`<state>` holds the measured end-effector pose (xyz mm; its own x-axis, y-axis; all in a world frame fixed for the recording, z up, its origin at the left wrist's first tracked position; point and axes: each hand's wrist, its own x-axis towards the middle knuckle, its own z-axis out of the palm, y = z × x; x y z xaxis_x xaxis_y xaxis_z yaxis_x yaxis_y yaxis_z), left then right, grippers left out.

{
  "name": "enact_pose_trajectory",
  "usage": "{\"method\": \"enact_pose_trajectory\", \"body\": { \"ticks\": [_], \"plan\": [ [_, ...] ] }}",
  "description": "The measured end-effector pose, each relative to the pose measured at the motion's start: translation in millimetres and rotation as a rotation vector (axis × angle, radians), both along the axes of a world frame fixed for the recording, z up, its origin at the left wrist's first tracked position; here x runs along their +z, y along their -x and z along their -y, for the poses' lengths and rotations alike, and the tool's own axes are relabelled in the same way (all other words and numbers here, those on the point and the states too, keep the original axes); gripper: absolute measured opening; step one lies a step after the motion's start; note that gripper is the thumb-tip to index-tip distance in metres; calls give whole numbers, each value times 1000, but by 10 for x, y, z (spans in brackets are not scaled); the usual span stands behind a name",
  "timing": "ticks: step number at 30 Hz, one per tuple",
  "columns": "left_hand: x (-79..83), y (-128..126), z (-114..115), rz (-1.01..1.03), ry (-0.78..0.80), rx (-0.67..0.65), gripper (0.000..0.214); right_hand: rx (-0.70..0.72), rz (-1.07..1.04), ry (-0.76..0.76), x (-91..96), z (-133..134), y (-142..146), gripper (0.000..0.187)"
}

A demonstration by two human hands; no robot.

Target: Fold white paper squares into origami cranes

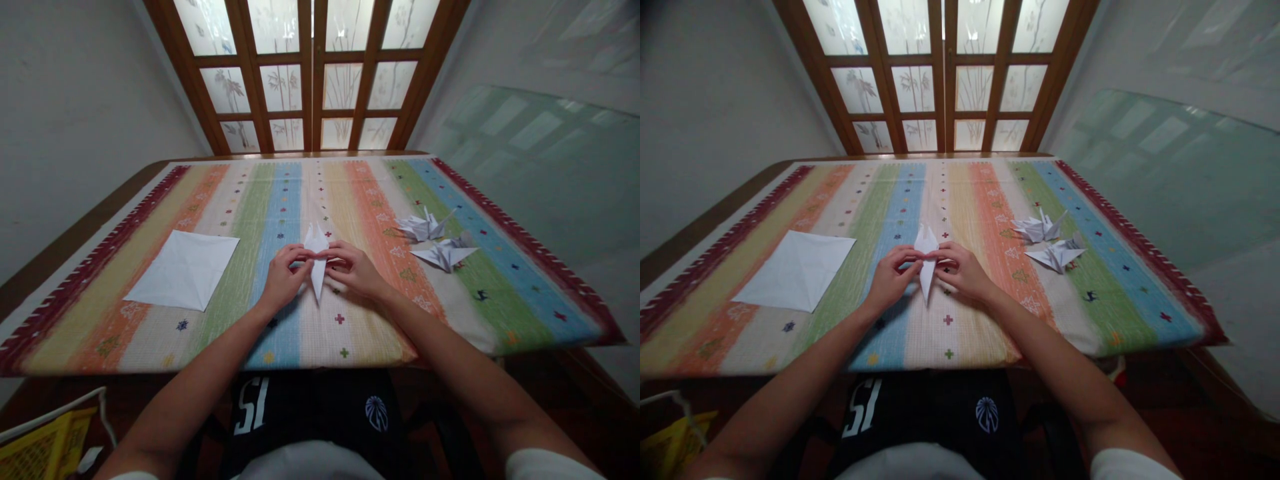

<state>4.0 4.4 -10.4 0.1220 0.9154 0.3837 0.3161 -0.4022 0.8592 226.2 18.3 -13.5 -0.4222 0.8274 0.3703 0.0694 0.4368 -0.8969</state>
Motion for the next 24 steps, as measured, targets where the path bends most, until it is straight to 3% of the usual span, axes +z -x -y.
{"method": "enact_pose_trajectory", "body": {
  "ticks": [7,16,24],
  "plan": [
    [16,17,-3,61,56,-54,21,-2,17,21,15,0,-31,25],
    [18,33,23,107,61,-196,36,-174,5,2,5,-43,-20,28],
    [3,51,9,42,-10,-75,18,-98,-45,44,14,-2,4,21]
  ]
}}
